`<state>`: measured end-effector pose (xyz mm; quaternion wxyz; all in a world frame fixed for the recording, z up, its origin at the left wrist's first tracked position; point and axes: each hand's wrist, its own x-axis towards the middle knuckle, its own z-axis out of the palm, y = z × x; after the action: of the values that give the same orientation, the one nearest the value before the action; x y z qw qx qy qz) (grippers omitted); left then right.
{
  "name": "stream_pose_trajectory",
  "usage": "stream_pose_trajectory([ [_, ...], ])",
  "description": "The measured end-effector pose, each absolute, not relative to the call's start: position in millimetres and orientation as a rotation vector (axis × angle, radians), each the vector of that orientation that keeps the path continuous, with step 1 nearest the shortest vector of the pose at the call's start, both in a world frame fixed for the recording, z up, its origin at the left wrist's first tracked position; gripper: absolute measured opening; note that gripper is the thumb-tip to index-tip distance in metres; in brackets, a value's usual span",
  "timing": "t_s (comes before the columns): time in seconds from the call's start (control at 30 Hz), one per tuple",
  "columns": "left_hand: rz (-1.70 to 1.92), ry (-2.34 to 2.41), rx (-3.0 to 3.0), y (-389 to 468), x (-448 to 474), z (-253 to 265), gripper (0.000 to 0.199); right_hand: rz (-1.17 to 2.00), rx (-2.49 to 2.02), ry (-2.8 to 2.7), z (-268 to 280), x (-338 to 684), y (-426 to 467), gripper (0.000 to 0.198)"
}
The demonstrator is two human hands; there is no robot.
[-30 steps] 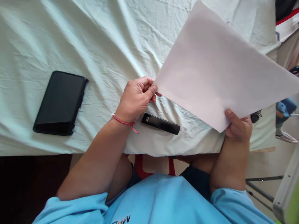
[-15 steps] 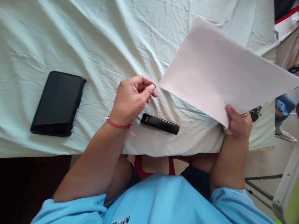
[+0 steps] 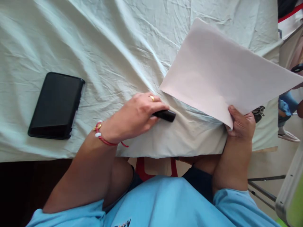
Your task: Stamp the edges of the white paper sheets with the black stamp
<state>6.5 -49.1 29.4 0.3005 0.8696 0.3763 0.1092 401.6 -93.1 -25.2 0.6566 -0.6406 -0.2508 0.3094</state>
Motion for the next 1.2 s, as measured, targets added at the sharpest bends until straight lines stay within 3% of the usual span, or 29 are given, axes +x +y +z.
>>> stream_pose_trajectory([
  [0.17, 0.626, 1.425, 2.128, -38, -4, 19, 0.058, 0.714, -1.456, -0.548, -22, 400, -93, 0.056],
  [0.33, 0.837, 1.661, 1.987, -38, -3, 14, 0.053, 0.739, -1.465, -0.558, -19, 399, -95, 0.055],
  [0.73, 1.119, 1.557, 1.932, -32, -2, -7, 0.051, 0.769, -1.524, -0.594, -17, 403, -100, 0.057],
  [1.0, 0.774, 1.486, 2.000, -33, -1, 13, 0.033, 0.767, -1.526, -0.577, -15, 396, -99, 0.056],
  [1.2, 0.724, 1.509, 2.028, -32, -1, 10, 0.035, 0.767, -1.569, -0.597, -12, 400, -100, 0.056],
])
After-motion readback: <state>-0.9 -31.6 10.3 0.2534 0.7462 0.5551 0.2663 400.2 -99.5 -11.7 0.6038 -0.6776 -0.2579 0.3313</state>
